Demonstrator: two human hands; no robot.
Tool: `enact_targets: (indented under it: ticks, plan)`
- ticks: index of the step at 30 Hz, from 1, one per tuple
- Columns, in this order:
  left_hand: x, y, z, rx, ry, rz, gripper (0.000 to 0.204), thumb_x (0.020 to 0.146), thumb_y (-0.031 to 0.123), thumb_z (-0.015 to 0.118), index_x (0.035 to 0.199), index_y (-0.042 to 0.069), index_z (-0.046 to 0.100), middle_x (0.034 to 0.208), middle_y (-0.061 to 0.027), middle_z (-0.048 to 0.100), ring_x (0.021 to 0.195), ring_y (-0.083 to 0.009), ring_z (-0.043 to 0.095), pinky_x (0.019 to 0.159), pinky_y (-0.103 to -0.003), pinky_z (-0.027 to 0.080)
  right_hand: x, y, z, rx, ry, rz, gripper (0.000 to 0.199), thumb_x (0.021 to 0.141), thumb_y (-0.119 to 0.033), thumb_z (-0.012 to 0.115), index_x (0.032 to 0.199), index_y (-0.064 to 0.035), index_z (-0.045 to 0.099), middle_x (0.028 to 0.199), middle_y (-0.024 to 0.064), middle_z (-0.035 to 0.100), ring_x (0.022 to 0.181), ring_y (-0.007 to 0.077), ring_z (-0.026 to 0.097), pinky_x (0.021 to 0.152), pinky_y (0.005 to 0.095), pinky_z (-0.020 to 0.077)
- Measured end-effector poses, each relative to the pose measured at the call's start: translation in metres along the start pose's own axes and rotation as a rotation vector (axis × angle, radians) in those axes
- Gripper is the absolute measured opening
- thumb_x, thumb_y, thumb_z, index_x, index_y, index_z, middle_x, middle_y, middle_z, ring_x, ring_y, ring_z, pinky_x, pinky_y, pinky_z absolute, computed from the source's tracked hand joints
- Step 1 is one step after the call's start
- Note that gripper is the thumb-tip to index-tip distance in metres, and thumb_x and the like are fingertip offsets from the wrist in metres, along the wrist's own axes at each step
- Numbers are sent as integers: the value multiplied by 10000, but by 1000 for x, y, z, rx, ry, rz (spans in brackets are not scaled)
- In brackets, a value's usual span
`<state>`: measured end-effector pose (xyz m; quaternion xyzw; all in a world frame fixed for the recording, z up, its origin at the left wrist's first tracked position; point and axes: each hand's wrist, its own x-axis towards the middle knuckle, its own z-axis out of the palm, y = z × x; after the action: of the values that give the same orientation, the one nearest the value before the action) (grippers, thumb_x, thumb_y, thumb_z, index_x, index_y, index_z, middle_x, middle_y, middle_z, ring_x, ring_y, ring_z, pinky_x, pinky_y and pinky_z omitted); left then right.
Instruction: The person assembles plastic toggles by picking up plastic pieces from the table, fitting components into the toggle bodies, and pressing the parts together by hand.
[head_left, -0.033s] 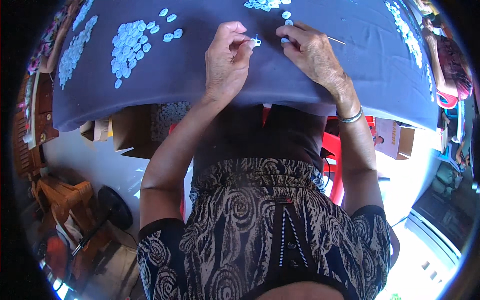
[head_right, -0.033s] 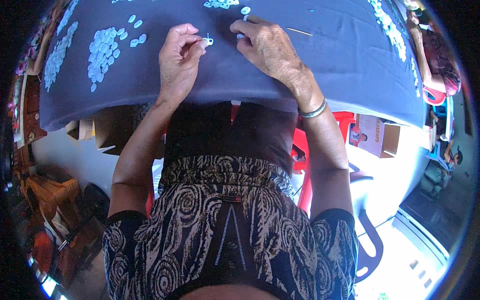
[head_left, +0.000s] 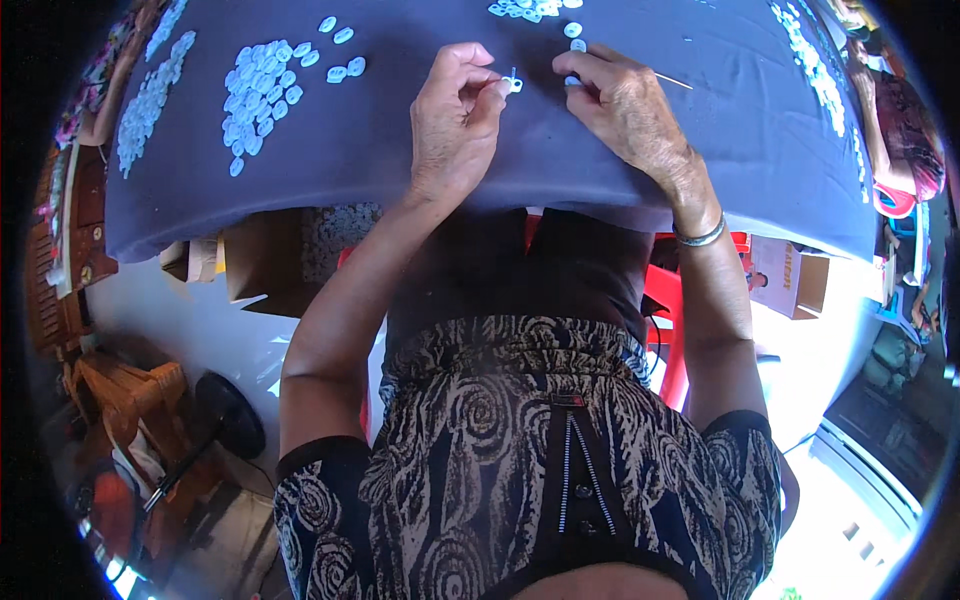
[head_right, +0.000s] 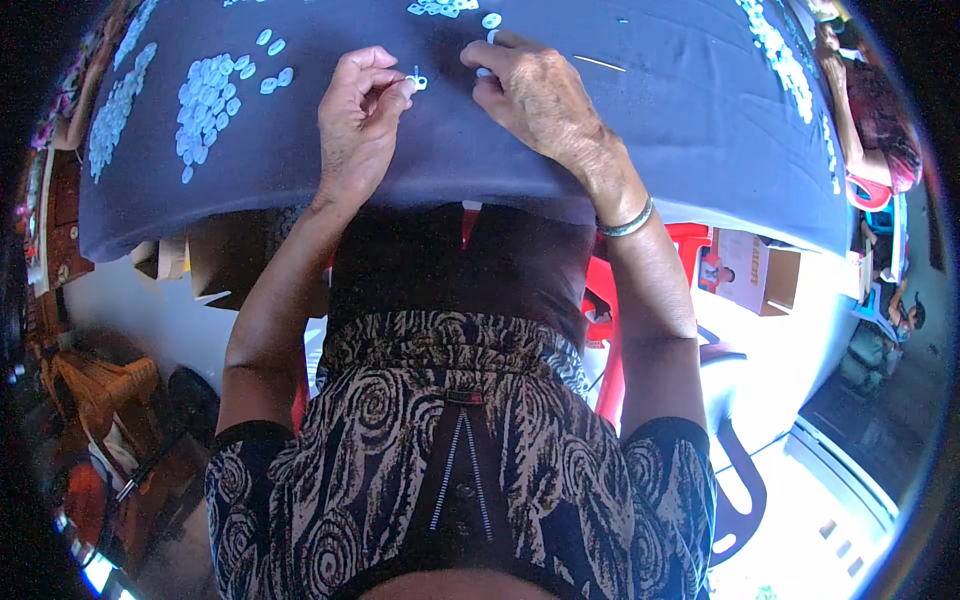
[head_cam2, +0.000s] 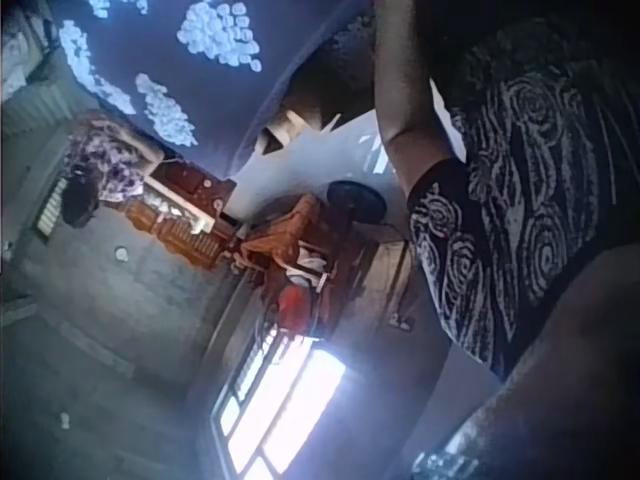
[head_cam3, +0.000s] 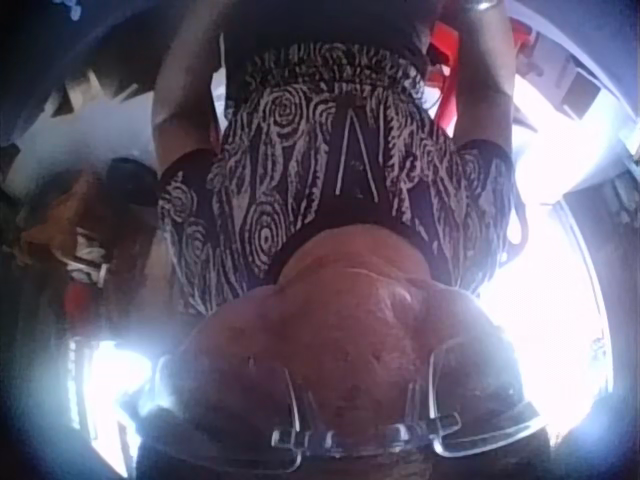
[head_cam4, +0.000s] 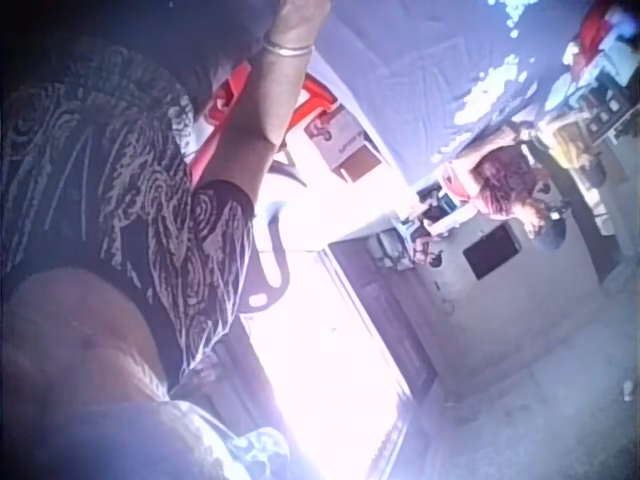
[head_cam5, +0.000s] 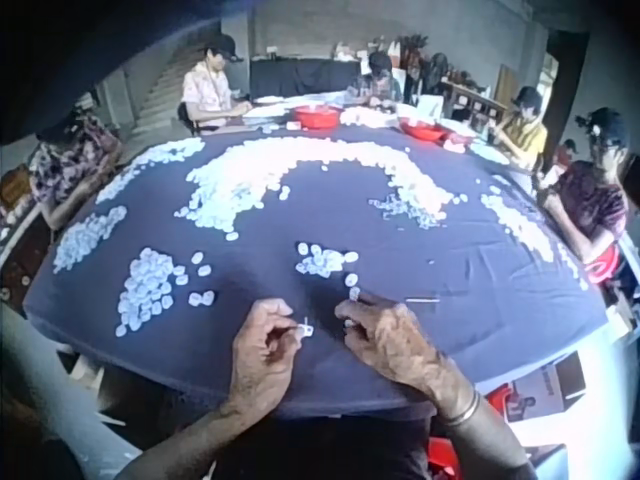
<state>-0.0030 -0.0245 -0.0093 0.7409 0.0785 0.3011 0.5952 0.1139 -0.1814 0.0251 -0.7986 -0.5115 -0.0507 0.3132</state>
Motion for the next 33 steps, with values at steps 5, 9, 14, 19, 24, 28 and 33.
enact_targets:
  ticks: [5,9,14,19,24,28,33]
  plan:
    - [-1,-1,-1,59,-3,19,272,867,-5,620,1107,36,499,860,-35,615,752,-67,573,678,-209,476,-2,-5,2,-31,-56,-24,220,789,-68,627,1004,-32,604,834,169,618,770,336,634,695,410,506]
    - [0,-1,-1,72,-9,19,267,871,0,618,1108,35,501,864,-41,617,756,-73,576,680,-213,479,0,-3,-4,50,-139,78,208,799,-67,618,1000,-19,597,867,186,628,803,334,638,716,404,506]
    - [-1,1,-1,60,-6,10,265,873,-1,614,1109,35,500,865,-45,620,758,-74,575,682,-216,479,0,3,0,13,-39,-29,193,803,-79,635,988,-30,610,899,178,641,811,328,639,711,397,504]
    - [0,1,0,34,-11,30,262,872,-6,611,1106,35,501,866,-44,619,758,-71,573,678,-210,475,2,7,-1,34,15,27,118,797,-99,663,901,-45,648,836,148,641,753,308,640,674,382,502]
    - [-4,8,4,-9,-65,-19,268,869,-12,610,1111,27,500,865,-43,618,759,-63,571,678,-203,471,2,8,4,90,132,43,138,804,-119,688,927,-60,666,761,96,633,654,218,626,612,339,493]
    - [-8,12,7,-11,-113,-52,291,860,-11,619,1122,23,496,863,-42,616,766,-59,568,677,-202,472,4,-5,0,551,-28,349,179,855,-170,672,984,-45,677,720,23,621,609,70,547,536,233,457]
    - [-7,17,6,45,-156,-75,339,846,-12,625,1150,26,480,858,-34,616,783,-55,568,686,-199,462,4,-9,2,705,-26,389,196,894,-189,636,993,-27,684,698,-10,600,591,27,507,498,172,425]
